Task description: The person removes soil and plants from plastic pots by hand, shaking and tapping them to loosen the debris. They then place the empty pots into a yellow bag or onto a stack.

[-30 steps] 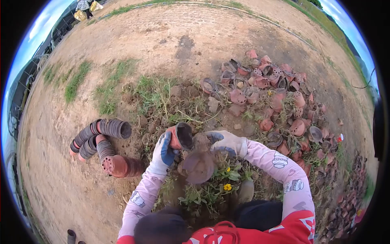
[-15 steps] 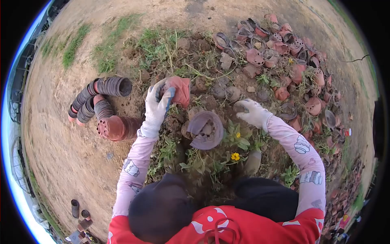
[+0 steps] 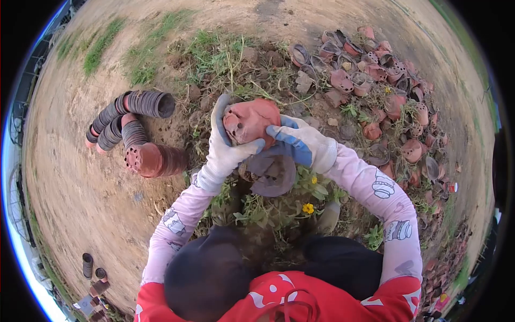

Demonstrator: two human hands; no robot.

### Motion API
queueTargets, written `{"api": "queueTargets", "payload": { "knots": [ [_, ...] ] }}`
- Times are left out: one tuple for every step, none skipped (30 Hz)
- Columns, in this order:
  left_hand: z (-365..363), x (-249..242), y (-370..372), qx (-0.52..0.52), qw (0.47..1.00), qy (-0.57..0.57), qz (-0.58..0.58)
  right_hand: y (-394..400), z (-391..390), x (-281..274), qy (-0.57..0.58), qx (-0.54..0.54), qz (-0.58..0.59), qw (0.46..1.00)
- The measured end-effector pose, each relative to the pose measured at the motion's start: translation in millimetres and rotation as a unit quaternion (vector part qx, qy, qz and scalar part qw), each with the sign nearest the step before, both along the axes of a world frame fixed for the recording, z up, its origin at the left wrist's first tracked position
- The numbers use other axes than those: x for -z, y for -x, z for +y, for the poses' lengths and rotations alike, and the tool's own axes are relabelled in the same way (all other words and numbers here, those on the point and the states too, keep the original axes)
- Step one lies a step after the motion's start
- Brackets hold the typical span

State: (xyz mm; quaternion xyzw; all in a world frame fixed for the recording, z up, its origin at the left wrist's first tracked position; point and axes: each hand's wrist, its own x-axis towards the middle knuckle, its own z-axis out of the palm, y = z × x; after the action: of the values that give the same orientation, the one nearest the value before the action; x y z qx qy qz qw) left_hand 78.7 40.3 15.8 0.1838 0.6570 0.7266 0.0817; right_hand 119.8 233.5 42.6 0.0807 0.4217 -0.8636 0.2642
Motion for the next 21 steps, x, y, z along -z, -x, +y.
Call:
{"api": "queueTargets", "payload": {
  "knots": [
    [-4.5,4.2,1.2,0.018,0.998,-0.048,-0.045,-0.5,-1.4,4.2,0.034,-0.016,-0.01,0.999],
    [-8.5,4.3,0.7,0.004,0.998,-0.046,-0.043,-1.8,-1.9,3.7,0.036,-0.03,-0.009,0.999],
    [-12.4,3.8,-1.5,0.023,0.997,-0.047,-0.059,-2.8,-3.3,2.3,0.035,-0.032,-0.003,0.999],
    [-18.6,3.1,-5.6,0.037,0.995,-0.046,-0.075,-3.4,-7.4,1.5,0.037,-0.039,0.003,0.999],
    [-22.6,0.2,-10.7,0.034,0.993,-0.071,-0.088,-5.0,-11.7,-1.0,0.046,-0.067,0.002,0.997],
    [-29.2,-2.4,-12.7,0.027,0.995,-0.045,-0.085,-6.1,-14.3,-5.0,0.041,-0.071,0.002,0.997],
    [-40.6,-6.9,-16.1,-0.001,0.995,-0.046,-0.093,-4.9,-18.3,-7.0,0.034,-0.073,0.003,0.997],
    [-51.4,-15.2,-19.1,-0.026,0.993,-0.049,-0.102,-2.4,-24.1,-7.0,0.037,-0.096,0.006,0.995],
    [-68.4,-25.4,-20.0,-0.082,0.996,0.0,-0.031,-0.1,-28.8,-7.1,0.001,-0.098,0.005,0.995],
    [-89.2,-36.9,-21.6,-0.134,0.989,0.049,0.037,3.5,-31.1,-7.3,-0.036,-0.096,0.006,0.995],
    [-108.1,-57.4,-24.6,-0.212,0.963,0.118,0.117,8.9,-31.4,-7.0,-0.081,-0.123,0.018,0.989],
    [-132.5,-69.2,-26.6,-0.277,0.905,0.244,0.21,13.5,-38.7,-11.1,-0.085,-0.131,0.022,0.987],
    [-154.3,-76.2,-27.4,-0.313,0.876,0.277,0.24,16.5,-48.2,-16.7,-0.149,-0.139,0.086,0.975],
    [-172.7,-86.4,-25.9,-0.329,0.835,0.344,0.276,18.4,-57.4,-22.0,-0.21,-0.145,0.149,0.955],
    [-189.6,-86.7,-23.0,-0.334,0.815,0.389,0.27,26.2,-66.9,-27.9,-0.206,-0.157,0.177,0.949],
    [-202.7,-85.3,-19.2,-0.336,0.793,0.434,0.263,34.7,-82.0,-35.2,-0.209,-0.16,0.177,0.949],
    [-211.3,-80.4,-13.6,-0.338,0.794,0.432,0.261,43.9,-103.2,-44.0,-0.255,-0.172,0.277,0.91],
    [-219.2,-72.2,-6.6,-0.313,0.788,0.467,0.251,54.0,-125.5,-49.4,-0.298,-0.181,0.375,0.859],
    [-225.1,-63.8,-1.6,-0.288,0.78,0.5,0.241,66.9,-147.9,-45.6,-0.309,-0.176,0.433,0.828],
    [-228.1,-55.6,1.6,-0.292,0.78,0.497,0.242,79.4,-170.7,-39.4,-0.319,-0.171,0.491,0.793],
    [-229.4,-46.4,5.3,-0.29,0.807,0.465,0.22,88.0,-193.7,-37.4,-0.329,-0.162,0.517,0.774]
  ]
}}
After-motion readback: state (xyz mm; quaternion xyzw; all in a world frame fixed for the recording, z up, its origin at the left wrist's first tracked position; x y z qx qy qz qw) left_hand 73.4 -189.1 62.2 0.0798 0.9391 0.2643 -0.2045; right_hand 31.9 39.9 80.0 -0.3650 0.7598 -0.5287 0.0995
